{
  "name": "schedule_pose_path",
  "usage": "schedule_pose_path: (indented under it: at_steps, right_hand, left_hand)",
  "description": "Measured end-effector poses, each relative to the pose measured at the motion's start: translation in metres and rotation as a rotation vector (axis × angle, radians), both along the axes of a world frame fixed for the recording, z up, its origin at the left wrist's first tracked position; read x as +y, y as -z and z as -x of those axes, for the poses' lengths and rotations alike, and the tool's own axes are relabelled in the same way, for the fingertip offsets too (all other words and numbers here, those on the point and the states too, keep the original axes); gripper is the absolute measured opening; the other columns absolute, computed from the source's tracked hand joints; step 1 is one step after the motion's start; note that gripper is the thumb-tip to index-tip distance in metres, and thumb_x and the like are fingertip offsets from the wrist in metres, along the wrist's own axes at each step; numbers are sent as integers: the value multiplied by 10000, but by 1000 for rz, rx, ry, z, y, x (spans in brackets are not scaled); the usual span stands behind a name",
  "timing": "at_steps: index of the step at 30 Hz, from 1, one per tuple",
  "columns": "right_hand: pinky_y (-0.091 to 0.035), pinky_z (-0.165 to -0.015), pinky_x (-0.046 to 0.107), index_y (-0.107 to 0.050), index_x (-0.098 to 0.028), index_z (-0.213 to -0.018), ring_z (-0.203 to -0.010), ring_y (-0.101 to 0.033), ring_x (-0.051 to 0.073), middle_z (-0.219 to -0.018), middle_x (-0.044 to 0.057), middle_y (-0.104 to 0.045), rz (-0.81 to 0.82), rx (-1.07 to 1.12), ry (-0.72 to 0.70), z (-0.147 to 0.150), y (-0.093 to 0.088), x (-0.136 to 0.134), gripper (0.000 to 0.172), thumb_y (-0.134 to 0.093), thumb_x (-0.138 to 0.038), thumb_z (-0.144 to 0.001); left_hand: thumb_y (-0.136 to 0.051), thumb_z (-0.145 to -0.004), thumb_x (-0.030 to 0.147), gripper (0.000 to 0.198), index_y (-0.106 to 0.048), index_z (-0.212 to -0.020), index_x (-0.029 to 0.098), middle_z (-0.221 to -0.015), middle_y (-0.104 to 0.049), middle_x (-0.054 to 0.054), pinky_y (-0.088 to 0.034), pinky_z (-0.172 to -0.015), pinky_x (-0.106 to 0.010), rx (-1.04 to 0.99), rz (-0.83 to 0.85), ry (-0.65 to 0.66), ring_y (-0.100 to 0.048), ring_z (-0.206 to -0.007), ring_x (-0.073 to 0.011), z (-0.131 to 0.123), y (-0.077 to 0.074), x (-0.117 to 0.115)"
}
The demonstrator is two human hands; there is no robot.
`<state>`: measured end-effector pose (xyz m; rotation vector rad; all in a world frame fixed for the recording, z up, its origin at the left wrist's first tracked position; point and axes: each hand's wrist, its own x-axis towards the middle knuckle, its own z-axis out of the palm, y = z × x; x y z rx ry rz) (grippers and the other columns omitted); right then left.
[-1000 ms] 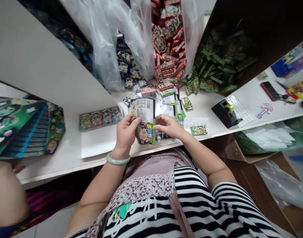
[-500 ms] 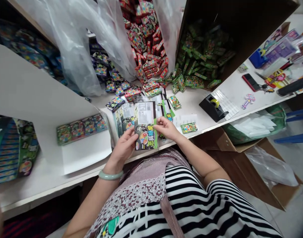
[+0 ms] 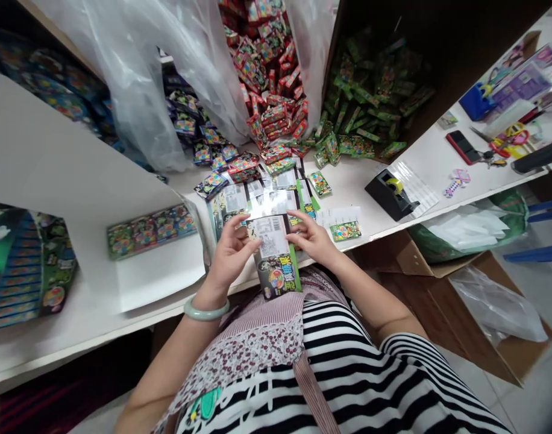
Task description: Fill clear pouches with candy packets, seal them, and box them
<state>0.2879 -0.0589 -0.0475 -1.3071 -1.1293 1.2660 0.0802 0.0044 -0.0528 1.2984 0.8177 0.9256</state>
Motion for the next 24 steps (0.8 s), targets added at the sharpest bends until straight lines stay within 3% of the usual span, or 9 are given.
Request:
schedule_pose_path:
  at_steps: [3, 6, 8, 11, 14, 17, 21, 24]
  right_hand:
    - [-479, -607, 285, -470, -314, -1405, -610, -540, 107, -859, -30, -610, -18, -60, -37, -3, 0, -3, 575, -645, -395, -863]
    - [-480, -665, 302, -552, -278, -1293, -643, -569, 122, -787, -36, -617, -65, -176, -140, -8, -10, 0, 423, -617, -407, -895]
    - [-478, -707, 319, -604, -262, -1159, -679, -591, 137, -756, -31, -623, -95, -269, -177, -10, -21, 3, 292, -591, -421, -915]
    - [-469, -723, 318, -619, -239, -925, -807, -611, 163, -826, 10, -648, -183, -346, -97, -9, -33, 10, 182, -571, -414, -917]
    - [-471, -672, 293, -568, -231, -826, -859, -604, 171, -880, 30, -639, -183, -219, 5, -6, -35, 17, 184, -631, -402, -853]
    - [-454, -578, 263, -568, -248, -970, -760, -584, 151, -851, -1, -616, -67, -46, 13, -7, -32, 21, 299, -716, -409, -766]
    - [-472, -595, 274, -626, -229, -874, -850, -603, 171, -906, 31, -627, -115, -147, -43, -11, -36, 19, 222, -726, -402, -778]
    - [-490, -643, 295, -626, -223, -788, -924, -616, 190, -954, 52, -649, -176, -239, -106, -11, -46, 16, 208, -744, -393, -779]
  left_hand:
    - [-812, -784, 399, 494, -547, -1180, 268, -850, -699, -7, -580, -687, -265, 33, -4, 13, -685, -740, -152, 4, -2, -1]
    - [-719, -864, 443, 285, -608, -1020, 231, -809, -668, 5, -525, -632, -228, 111, -70, -125, -632, -693, -120, 2, -3, -3]
    - [-657, -913, 435, 227, -629, -898, 210, -831, -676, -3, -528, -692, -243, 147, -153, -223, -637, -754, -124, -2, -5, -5]
    - [-641, -928, 384, 212, -633, -821, 201, -889, -721, -22, -545, -851, -303, 112, -247, -287, -675, -888, -148, -8, -10, -7]
    - [-696, -880, 340, 167, -646, -981, 217, -907, -745, -26, -571, -813, -304, 34, -158, -240, -707, -892, -155, -12, -17, -5]
    - [-722, -848, 318, 334, -624, -1152, 221, -897, -752, -31, -591, -764, -294, 6, -67, -141, -723, -861, -156, -9, -22, -1]
    - [-728, -839, 310, 148, -674, -916, 196, -928, -750, -43, -597, -838, -320, 33, -106, -77, -719, -894, -158, -2, -31, -1]
    - [-746, -818, 315, 148, -668, -828, 190, -917, -739, -41, -589, -830, -307, 14, -156, -57, -702, -884, -150, -2, -38, -3]
